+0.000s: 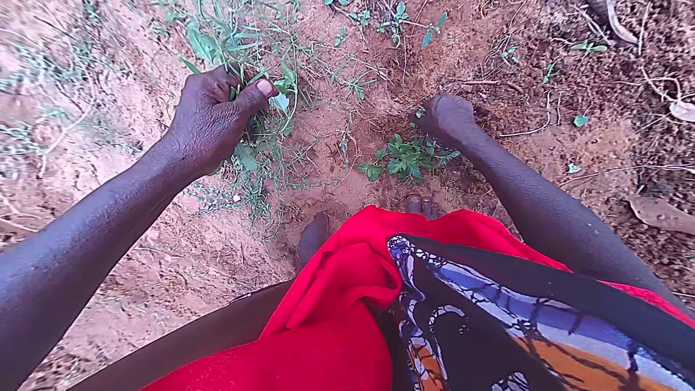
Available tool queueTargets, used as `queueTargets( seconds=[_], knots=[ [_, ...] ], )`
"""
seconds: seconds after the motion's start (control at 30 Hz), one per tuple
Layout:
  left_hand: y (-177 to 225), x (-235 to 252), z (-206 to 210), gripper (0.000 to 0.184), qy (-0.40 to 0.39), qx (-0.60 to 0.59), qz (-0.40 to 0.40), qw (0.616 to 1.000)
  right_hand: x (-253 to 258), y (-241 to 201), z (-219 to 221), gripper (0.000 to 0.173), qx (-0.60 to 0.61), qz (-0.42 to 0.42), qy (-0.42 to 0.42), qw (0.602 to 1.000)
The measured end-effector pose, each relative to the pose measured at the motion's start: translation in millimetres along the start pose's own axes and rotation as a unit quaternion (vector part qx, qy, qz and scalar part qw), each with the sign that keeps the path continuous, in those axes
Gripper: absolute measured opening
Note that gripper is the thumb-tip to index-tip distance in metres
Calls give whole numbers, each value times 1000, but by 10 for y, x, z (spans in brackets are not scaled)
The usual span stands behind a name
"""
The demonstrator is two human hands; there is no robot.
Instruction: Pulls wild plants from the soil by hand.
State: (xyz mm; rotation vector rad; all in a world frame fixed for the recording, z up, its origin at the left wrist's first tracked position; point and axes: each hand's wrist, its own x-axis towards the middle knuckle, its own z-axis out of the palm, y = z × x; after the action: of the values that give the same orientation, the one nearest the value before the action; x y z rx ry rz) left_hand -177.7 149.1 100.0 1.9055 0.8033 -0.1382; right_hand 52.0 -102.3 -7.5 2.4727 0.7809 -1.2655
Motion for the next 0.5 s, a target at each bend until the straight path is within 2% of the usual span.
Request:
queueTargets(
  seconds=[0.03, 0.13, 0.23, 0.33, 0.5],
  knots=[
    [2, -5, -2, 10, 1, 2, 2, 1000, 11, 18, 17, 52, -8, -9, 1, 1000],
    [3, -6, -4, 9, -1, -4, 0, 1000, -24, 29, 88, 37, -9, -25, 16, 1000],
    [3, 9, 4, 9, -5, -10, 5, 1000, -66, 103, 141, 31, 27, -39, 21, 999],
    [8, 10, 19, 8, -10, -13, 4, 1000, -102, 369, 203, 31, 138, -49, 31, 989],
    [-10, 31, 22, 8, -11, -7, 0, 1000, -87, 1008, 233, 31, 306, -14, 152, 940]
  ],
)
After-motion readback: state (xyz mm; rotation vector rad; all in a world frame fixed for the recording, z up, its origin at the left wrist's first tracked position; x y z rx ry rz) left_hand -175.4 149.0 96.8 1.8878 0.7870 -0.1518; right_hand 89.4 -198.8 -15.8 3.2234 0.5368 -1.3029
